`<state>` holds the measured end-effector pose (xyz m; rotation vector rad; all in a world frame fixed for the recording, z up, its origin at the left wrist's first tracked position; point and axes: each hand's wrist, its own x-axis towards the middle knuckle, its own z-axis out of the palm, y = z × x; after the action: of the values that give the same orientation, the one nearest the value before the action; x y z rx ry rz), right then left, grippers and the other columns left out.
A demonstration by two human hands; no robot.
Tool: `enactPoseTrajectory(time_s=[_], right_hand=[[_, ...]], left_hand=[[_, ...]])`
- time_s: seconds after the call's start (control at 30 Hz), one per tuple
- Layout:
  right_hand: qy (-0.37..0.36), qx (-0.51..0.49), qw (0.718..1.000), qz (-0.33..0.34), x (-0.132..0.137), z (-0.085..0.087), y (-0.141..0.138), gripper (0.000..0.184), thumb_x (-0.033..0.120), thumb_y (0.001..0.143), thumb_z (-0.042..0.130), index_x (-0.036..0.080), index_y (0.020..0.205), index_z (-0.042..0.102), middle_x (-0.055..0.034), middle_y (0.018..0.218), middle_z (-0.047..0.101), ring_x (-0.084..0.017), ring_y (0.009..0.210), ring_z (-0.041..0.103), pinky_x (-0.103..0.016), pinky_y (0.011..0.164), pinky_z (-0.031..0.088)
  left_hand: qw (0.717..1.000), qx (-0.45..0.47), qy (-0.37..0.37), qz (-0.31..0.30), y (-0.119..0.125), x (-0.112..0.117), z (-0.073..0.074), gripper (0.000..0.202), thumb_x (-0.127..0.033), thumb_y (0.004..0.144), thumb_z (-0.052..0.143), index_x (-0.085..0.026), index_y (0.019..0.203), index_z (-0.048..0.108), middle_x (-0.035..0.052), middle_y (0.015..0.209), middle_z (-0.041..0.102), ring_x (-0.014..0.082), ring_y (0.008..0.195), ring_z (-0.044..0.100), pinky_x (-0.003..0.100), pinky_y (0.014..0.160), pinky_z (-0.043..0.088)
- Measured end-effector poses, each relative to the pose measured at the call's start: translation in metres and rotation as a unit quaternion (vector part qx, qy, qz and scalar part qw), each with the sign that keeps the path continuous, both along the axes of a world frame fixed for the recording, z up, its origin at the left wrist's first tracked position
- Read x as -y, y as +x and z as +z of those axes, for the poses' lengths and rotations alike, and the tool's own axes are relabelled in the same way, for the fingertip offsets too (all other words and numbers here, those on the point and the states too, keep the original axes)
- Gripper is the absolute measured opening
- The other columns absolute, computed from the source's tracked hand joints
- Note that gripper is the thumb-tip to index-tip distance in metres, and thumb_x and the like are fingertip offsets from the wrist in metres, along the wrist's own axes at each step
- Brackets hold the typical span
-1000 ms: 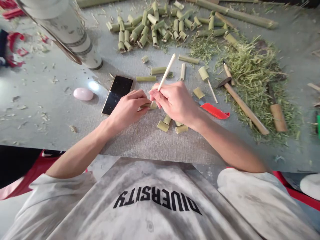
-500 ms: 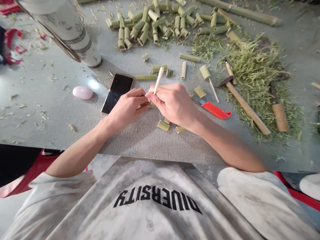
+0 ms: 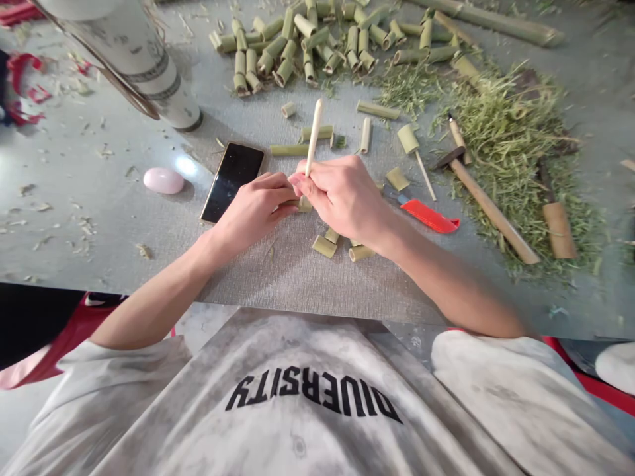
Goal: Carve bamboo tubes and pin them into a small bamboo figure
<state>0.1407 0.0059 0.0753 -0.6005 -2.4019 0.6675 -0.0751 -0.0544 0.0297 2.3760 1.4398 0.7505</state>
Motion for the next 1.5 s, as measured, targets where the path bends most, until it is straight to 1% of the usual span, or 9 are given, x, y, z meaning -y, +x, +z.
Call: enactPoseTrajectory(time_s=[0.37,0.57,0.8,0.93,1.03,1.17,1.27,1.37,1.5], right_hand=[[0.022,0.076,0.997,-0.021,0.009,0.012,-0.001,0.054,0.044,0.122,0.033,0.012,0.101,0.072,-0.0099,0.090,0.074,-0.019,0.079,0.064,-0.033,0.072,0.037],[0.011,0.099,0.995,-0.030,0.011,0.017,-0.002,0.047,0.039,0.122,0.038,0.014,0.099,0.071,-0.0095,0.093,0.075,-0.019,0.079,0.062,-0.034,0.074,0.037],[0.009,0.102,0.994,-0.040,0.013,0.022,-0.003,0.044,0.035,0.120,0.043,0.016,0.090,0.067,-0.0053,0.083,0.066,-0.017,0.073,0.055,-0.033,0.071,0.034],[-0.022,0.074,0.996,-0.037,0.011,0.024,0.009,0.028,0.039,0.116,0.059,0.016,0.104,0.069,-0.0011,0.080,0.066,-0.015,0.071,0.058,-0.031,0.068,0.040],[-0.037,0.065,0.994,-0.076,0.001,0.023,0.045,0.030,0.045,0.116,0.058,0.017,0.115,0.069,0.0019,0.076,0.065,-0.013,0.060,0.053,-0.030,0.061,0.040],[0.037,0.116,0.950,-0.288,-0.013,0.019,0.130,0.025,0.043,0.110,0.060,0.024,0.100,0.074,-0.0034,0.083,0.074,-0.015,0.068,0.058,-0.034,0.069,0.043],[0.057,0.117,0.921,-0.366,-0.014,0.013,0.199,0.032,0.052,0.106,0.059,0.027,0.089,0.070,-0.0090,0.083,0.074,-0.020,0.071,0.056,-0.040,0.074,0.041],[0.045,0.127,0.906,-0.401,-0.006,0.003,0.252,0.042,0.073,0.094,0.063,0.032,0.083,0.066,-0.0085,0.086,0.068,-0.023,0.076,0.053,-0.043,0.078,0.038],[0.018,0.154,0.903,-0.400,0.006,-0.018,0.287,0.050,0.081,0.086,0.065,0.031,0.085,0.063,-0.0059,0.086,0.057,-0.025,0.081,0.045,-0.045,0.081,0.032]], left_hand=[[1.000,-0.023,-0.002,0.002,-0.003,-0.005,-0.002,0.027,-0.033,0.109,0.061,-0.019,0.096,0.078,0.0089,0.099,0.075,0.0246,0.097,0.074,0.037,0.085,0.060],[0.999,-0.028,0.016,0.018,0.006,-0.007,-0.003,0.026,-0.034,0.106,0.060,-0.018,0.092,0.076,0.0091,0.094,0.075,0.0260,0.095,0.072,0.043,0.092,0.057],[0.993,0.111,0.017,0.024,0.024,-0.012,-0.017,0.039,-0.030,0.108,0.052,-0.018,0.073,0.065,0.0061,0.074,0.072,0.0157,0.067,0.062,0.030,0.065,0.050],[0.987,0.158,-0.002,0.033,0.026,-0.009,-0.018,0.038,-0.032,0.109,0.054,-0.017,0.080,0.073,0.0068,0.084,0.077,0.0175,0.073,0.070,0.031,0.068,0.053],[0.982,0.184,-0.036,0.018,0.028,-0.004,-0.013,0.039,-0.036,0.113,0.053,-0.018,0.095,0.081,0.0091,0.105,0.083,0.0203,0.091,0.078,0.033,0.081,0.059],[0.981,0.186,-0.042,0.018,0.029,-0.002,-0.011,0.040,-0.040,0.115,0.052,-0.018,0.108,0.085,0.0099,0.116,0.085,0.0227,0.103,0.080,0.037,0.092,0.061],[0.982,0.183,-0.042,0.021,0.029,-0.003,-0.012,0.041,-0.041,0.115,0.052,-0.019,0.108,0.085,0.0096,0.114,0.086,0.0226,0.101,0.080,0.037,0.091,0.061],[0.982,0.182,-0.046,0.021,0.029,-0.004,-0.012,0.042,-0.043,0.115,0.052,-0.019,0.107,0.085,0.0100,0.114,0.086,0.0228,0.100,0.080,0.037,0.090,0.062],[0.982,0.185,-0.044,0.018,0.028,-0.004,-0.013,0.042,-0.043,0.115,0.052,-0.019,0.106,0.085,0.0102,0.113,0.085,0.0229,0.102,0.080,0.037,0.090,0.062]])
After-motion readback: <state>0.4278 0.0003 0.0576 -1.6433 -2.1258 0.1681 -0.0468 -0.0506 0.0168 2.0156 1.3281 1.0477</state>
